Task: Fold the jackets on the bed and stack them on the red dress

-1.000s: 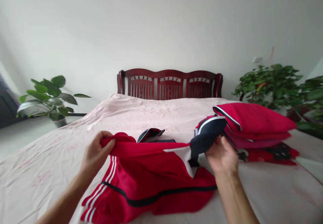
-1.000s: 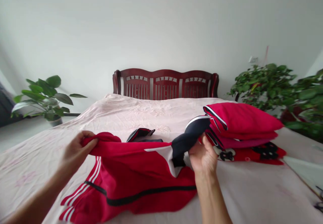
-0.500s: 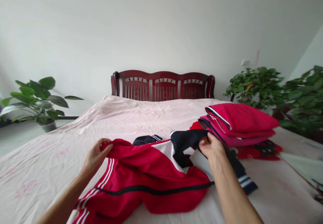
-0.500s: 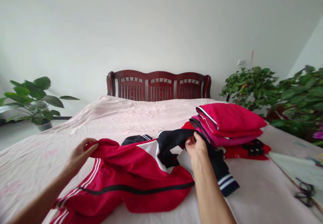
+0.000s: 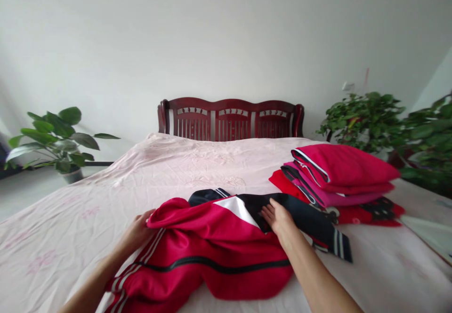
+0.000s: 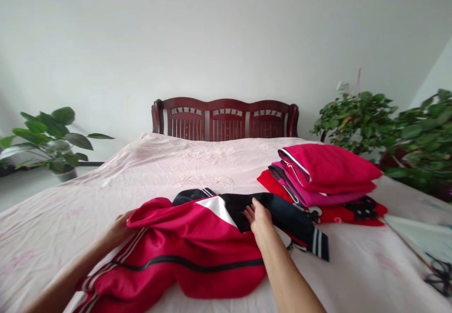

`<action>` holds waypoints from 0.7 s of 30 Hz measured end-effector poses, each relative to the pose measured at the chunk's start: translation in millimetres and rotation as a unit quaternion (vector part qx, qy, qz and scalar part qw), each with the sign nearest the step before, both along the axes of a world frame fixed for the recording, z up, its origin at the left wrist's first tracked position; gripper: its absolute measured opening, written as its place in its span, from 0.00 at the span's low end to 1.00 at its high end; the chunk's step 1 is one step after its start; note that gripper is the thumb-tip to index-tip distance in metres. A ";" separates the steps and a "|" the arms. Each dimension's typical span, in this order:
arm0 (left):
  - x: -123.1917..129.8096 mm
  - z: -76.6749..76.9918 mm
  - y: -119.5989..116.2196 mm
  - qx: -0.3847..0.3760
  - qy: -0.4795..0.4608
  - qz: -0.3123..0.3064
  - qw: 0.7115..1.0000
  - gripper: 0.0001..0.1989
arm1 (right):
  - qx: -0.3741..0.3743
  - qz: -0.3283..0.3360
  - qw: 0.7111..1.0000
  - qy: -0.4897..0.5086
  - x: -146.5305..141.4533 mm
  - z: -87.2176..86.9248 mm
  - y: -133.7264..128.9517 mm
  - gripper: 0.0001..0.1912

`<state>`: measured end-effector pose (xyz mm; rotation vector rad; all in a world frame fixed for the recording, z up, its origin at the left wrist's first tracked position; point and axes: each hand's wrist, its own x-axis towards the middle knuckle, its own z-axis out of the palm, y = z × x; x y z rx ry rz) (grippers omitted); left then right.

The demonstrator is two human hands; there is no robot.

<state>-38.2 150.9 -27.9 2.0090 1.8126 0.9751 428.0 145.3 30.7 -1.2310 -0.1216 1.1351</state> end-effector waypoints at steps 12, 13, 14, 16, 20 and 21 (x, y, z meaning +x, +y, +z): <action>82.7 73.0 18.6 0.095 -0.247 -0.092 0.960 0.27 | -0.060 0.059 0.996 -0.001 7.4 -14.6 40.4 0.11; 92.5 77.4 27.0 0.102 -0.225 -0.104 0.964 0.28 | -0.050 0.050 0.997 0.000 8.4 -15.2 41.6 0.12; 102.2 79.0 36.1 0.099 -0.203 -0.118 0.967 0.28 | -0.033 0.041 0.999 0.001 9.3 -15.7 41.6 0.11; 119.8 74.2 53.6 0.079 -0.167 -0.143 0.972 0.25 | 0.014 0.020 1.000 0.003 11.5 -16.7 38.2 0.08; 142.9 48.8 72.1 0.046 -0.113 -0.191 0.974 0.15 | 0.108 -0.004 0.994 0.016 15.7 -18.5 26.2 0.04; 146.7 43.3 72.0 0.038 -0.103 -0.202 0.973 0.14 | 0.132 -0.005 0.991 0.026 15.7 -18.8 24.0 0.05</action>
